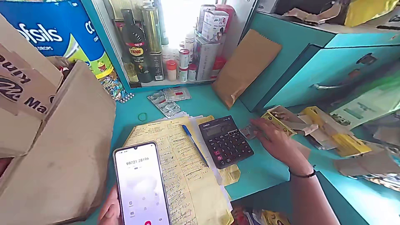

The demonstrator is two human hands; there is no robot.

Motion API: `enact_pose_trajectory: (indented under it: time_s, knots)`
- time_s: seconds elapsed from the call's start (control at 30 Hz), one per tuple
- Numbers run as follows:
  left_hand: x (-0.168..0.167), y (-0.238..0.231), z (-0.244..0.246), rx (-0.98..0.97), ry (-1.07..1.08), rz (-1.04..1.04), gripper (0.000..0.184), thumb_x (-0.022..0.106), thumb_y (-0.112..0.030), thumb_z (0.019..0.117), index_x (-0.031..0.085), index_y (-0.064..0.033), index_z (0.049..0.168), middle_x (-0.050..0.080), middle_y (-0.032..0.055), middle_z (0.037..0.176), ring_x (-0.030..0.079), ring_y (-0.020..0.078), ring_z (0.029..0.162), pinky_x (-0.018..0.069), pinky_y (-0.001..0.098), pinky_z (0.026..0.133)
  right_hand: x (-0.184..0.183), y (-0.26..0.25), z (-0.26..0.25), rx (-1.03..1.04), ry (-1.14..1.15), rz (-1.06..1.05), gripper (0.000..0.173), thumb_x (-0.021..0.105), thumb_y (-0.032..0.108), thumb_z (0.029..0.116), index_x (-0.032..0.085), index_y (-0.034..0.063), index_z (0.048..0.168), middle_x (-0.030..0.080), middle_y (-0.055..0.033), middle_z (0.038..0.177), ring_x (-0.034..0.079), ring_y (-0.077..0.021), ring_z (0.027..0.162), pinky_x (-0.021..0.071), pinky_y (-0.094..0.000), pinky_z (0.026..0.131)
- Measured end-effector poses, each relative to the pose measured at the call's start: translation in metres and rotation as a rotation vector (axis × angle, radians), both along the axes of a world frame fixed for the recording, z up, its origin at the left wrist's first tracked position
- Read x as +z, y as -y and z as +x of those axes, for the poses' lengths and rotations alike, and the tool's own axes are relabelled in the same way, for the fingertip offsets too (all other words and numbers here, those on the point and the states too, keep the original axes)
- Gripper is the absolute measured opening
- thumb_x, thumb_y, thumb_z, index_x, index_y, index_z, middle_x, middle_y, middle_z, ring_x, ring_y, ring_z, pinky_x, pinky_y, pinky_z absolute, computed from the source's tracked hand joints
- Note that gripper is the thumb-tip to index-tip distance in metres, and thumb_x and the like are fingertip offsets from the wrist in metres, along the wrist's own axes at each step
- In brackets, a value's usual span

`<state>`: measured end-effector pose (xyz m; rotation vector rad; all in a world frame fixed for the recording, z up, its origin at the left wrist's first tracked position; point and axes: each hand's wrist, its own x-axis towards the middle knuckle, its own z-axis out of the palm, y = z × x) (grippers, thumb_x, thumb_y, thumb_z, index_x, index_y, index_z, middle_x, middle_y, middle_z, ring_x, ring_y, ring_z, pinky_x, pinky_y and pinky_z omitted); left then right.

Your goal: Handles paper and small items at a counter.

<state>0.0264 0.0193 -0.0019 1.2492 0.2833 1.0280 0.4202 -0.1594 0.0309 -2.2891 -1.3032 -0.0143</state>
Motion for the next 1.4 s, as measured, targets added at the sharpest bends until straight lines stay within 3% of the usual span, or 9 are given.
enact_pose_trajectory:
  time_s: [0.17, 0.33, 0.4, 0.53, 0.67, 0.93, 1.03, 1.17, 1.4]
  knots:
    - [-0.009, -0.003, -0.002, 0.033, -0.049, 0.025, 0.049, 0.048, -0.044, 0.1035, 0.052, -0.0161, 0.144, 0.064, -0.0134, 0.136, 0.057, 0.0006, 0.128, 0.0455, 0.0264, 0.111, 0.006, -0.004, 0.024, 0.173, -0.139, -0.175, 0.052, 0.055, -0.005, 0.0973, 0.051, 0.0019, 0.149, 0.046, -0.0274, 0.153, 0.044, -0.048, 0.141, 0.0361, -0.0649, 0.112]
    - [-0.009, 0.0, -0.002, 0.051, -0.088, 0.04, 0.05, 0.05, -0.048, 0.1028, 0.051, -0.0188, 0.144, 0.064, -0.017, 0.135, 0.057, -0.0021, 0.126, 0.0462, 0.0236, 0.11, 0.021, 0.0, 0.013, -0.021, 0.121, 0.014, 0.022, 0.064, -0.001, 0.095, 0.072, -0.0046, 0.115, 0.067, -0.0314, 0.108, 0.067, -0.0485, 0.097, 0.0501, -0.0676, 0.084]
    - [-0.009, 0.001, -0.003, 0.056, -0.091, 0.044, 0.051, 0.05, -0.048, 0.1027, 0.051, -0.0186, 0.144, 0.064, -0.0176, 0.134, 0.058, -0.0025, 0.124, 0.0477, 0.0228, 0.108, 0.031, 0.0, 0.002, -0.068, 0.096, 0.156, 0.025, 0.062, 0.006, 0.0967, 0.071, -0.0058, 0.117, 0.067, -0.0288, 0.111, 0.068, -0.039, 0.096, 0.054, -0.0578, 0.083]
    - [-0.01, 0.0, -0.003, 0.063, -0.084, 0.067, 0.051, 0.049, -0.047, 0.1035, 0.051, -0.0183, 0.146, 0.063, -0.017, 0.137, 0.057, -0.0023, 0.127, 0.0459, 0.0227, 0.11, 0.052, -0.015, -0.024, 0.008, -0.131, 0.393, 0.03, 0.07, 0.015, 0.0909, 0.073, 0.0032, 0.119, 0.072, -0.0061, 0.111, 0.069, -0.0042, 0.094, 0.0589, -0.0193, 0.08]
    - [-0.01, 0.003, -0.003, 0.072, -0.053, 0.03, 0.053, 0.05, -0.046, 0.1027, 0.049, -0.0141, 0.146, 0.064, -0.014, 0.136, 0.058, 0.0001, 0.126, 0.0483, 0.0242, 0.108, 0.068, -0.038, -0.046, 0.212, -0.16, 0.476, 0.024, 0.07, 0.015, 0.0907, 0.076, 0.0094, 0.113, 0.072, 0.0059, 0.108, 0.069, 0.0003, 0.092, 0.0586, -0.016, 0.08]
    - [-0.011, 0.002, -0.001, 0.056, 0.031, 0.007, 0.053, 0.051, -0.045, 0.1028, 0.05, -0.0126, 0.145, 0.065, -0.0108, 0.135, 0.06, 0.0017, 0.124, 0.0501, 0.0244, 0.106, 0.082, -0.081, -0.058, 0.35, -0.109, 0.44, 0.023, 0.069, 0.013, 0.0912, 0.075, 0.0074, 0.113, 0.072, 0.0046, 0.109, 0.069, 0.0026, 0.089, 0.0589, -0.0143, 0.077]
    - [-0.009, 0.004, 0.001, 0.075, 0.039, -0.022, 0.052, 0.052, -0.043, 0.1026, 0.05, -0.01, 0.143, 0.067, -0.0099, 0.132, 0.062, 0.0023, 0.121, 0.0515, 0.0248, 0.105, 0.078, -0.106, -0.051, 0.301, -0.001, 0.329, 0.023, 0.069, 0.014, 0.0934, 0.074, 0.0055, 0.114, 0.073, -0.0045, 0.105, 0.069, -0.002, 0.086, 0.058, -0.0201, 0.077]
    - [-0.008, 0.004, 0.002, 0.078, 0.05, -0.047, 0.053, 0.053, -0.043, 0.1022, 0.05, -0.008, 0.141, 0.067, -0.0099, 0.13, 0.062, 0.0012, 0.12, 0.0519, 0.0242, 0.104, 0.059, -0.15, -0.03, 0.247, 0.004, 0.147, 0.016, 0.068, 0.006, 0.0964, 0.075, 0.0021, 0.111, 0.072, -0.018, 0.092, 0.067, -0.0261, 0.073, 0.0543, -0.0494, 0.068]
    - [-0.007, 0.003, 0.001, 0.062, 0.059, -0.056, 0.054, 0.051, -0.039, 0.1031, 0.046, -0.0029, 0.143, 0.066, -0.0092, 0.13, 0.062, 0.0008, 0.12, 0.0515, 0.0247, 0.105, 0.052, -0.174, -0.008, 0.245, 0.02, -0.035, 0.028, 0.068, 0.01, 0.0981, 0.069, -0.0044, 0.122, 0.069, -0.0308, 0.112, 0.067, -0.0503, 0.1, 0.0477, -0.0716, 0.086]
